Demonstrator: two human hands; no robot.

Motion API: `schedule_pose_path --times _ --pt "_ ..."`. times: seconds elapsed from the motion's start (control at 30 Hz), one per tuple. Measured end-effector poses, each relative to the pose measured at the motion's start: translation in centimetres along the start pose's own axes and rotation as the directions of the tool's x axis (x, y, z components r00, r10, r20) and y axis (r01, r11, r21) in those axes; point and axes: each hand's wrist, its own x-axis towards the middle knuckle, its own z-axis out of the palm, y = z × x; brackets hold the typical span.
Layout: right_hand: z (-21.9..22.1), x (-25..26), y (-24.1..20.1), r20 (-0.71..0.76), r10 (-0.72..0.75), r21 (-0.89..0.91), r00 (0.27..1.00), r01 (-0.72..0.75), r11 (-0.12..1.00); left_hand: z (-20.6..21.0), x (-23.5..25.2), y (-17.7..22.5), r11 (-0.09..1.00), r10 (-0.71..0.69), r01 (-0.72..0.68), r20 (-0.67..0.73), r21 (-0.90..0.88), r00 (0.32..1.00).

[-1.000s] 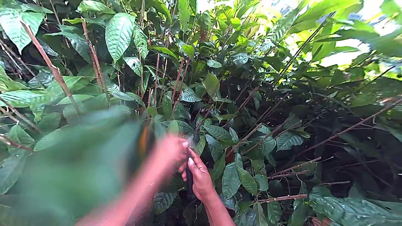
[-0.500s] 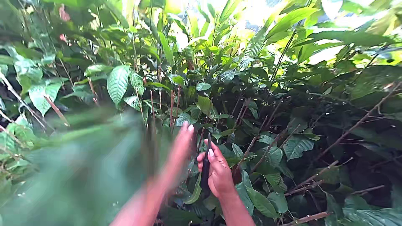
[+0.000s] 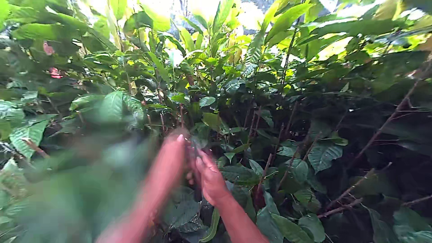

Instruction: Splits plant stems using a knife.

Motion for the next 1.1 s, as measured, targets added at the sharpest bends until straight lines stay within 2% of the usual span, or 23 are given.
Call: schedule_pose_path --times 0.1,0.37,0.6,0.77,1.1 --pt "0.6 -0.3 0.4 0.029 -0.063 -0.033 0.998 0.064 0.997 0.5 -2.1 0.7 0.985 -0.079 0.083 0.032 -0.153 0.996" --pt "0.7 -1.6 -0.1 0.069 -0.099 -0.077 0.993 0.105 0.992 0.6 -3.1 0.9 0.980 -0.067 0.082 0.089 -0.180 0.994" --pt "-0.2 -1.9 0.1 0.101 -0.051 -0.080 0.994 0.059 0.995 0.7 -3.1 1.2 0.971 -0.098 0.118 0.107 -0.209 0.989" --pt "-0.8 -1.9 0.4 0.103 -0.036 -0.090 0.994 0.045 0.995 0.6 -2.7 0.5 0.972 -0.063 0.090 0.129 -0.218 0.990" --pt "-1.6 -1.0 -0.3 0.034 0.142 -0.205 0.989 -0.132 0.970 1.8 -1.8 0.8 0.952 -0.160 0.155 0.005 -0.263 0.987"
